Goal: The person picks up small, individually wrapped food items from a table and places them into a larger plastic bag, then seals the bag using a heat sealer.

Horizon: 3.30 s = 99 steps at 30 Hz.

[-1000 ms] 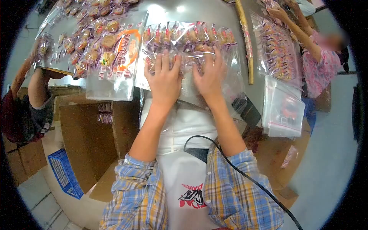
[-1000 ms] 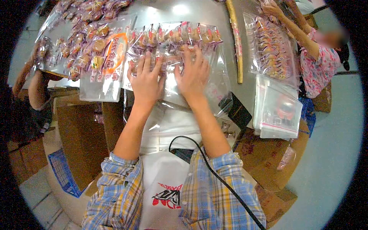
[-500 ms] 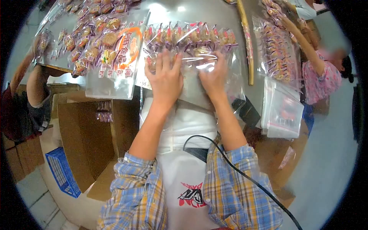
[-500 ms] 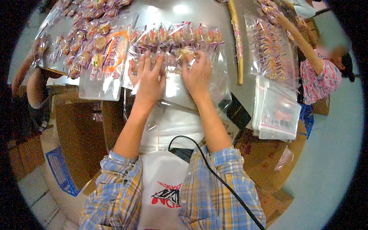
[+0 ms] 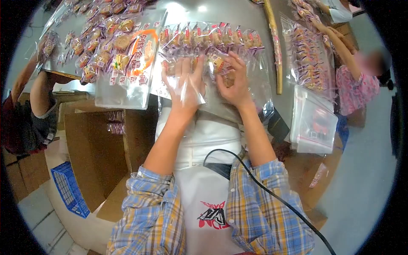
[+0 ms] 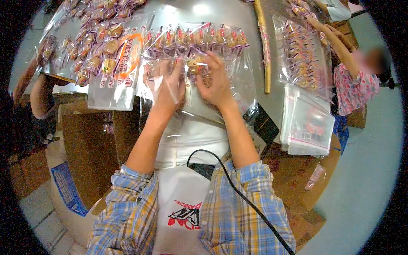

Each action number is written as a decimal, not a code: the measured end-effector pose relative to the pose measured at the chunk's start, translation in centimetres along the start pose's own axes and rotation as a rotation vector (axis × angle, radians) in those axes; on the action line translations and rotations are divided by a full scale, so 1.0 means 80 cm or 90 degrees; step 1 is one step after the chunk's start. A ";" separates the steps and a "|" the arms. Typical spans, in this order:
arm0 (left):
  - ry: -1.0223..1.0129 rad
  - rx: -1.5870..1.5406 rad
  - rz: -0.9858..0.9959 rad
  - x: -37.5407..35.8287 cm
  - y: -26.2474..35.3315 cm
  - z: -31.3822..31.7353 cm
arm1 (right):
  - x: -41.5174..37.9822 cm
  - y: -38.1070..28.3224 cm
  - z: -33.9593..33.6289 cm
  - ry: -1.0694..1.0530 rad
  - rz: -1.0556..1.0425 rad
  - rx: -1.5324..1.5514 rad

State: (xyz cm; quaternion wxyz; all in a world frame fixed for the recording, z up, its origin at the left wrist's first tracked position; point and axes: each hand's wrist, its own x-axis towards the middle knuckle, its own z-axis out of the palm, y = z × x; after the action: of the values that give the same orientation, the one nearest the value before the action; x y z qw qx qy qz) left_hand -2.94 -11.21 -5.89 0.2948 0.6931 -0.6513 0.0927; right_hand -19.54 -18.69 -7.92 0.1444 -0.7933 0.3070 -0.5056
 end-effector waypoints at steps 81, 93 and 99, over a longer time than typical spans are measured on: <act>0.199 -0.356 0.155 -0.081 -0.015 -0.205 | 0.109 -0.284 -0.262 0.073 -0.371 -0.022; 0.163 -0.196 0.060 -0.065 -0.088 -0.194 | 0.118 -0.293 -0.265 0.102 -0.372 -0.046; 0.097 0.003 -0.030 0.000 -0.208 -0.143 | 0.127 -0.295 -0.270 0.109 -0.367 -0.059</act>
State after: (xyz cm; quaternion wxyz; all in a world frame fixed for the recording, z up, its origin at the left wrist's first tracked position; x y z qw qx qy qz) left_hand 15.93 -5.50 -1.42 0.3442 0.7000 -0.6100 0.1397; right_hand -27.69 -5.22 21.70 -0.0674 -0.8078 0.1031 -0.5765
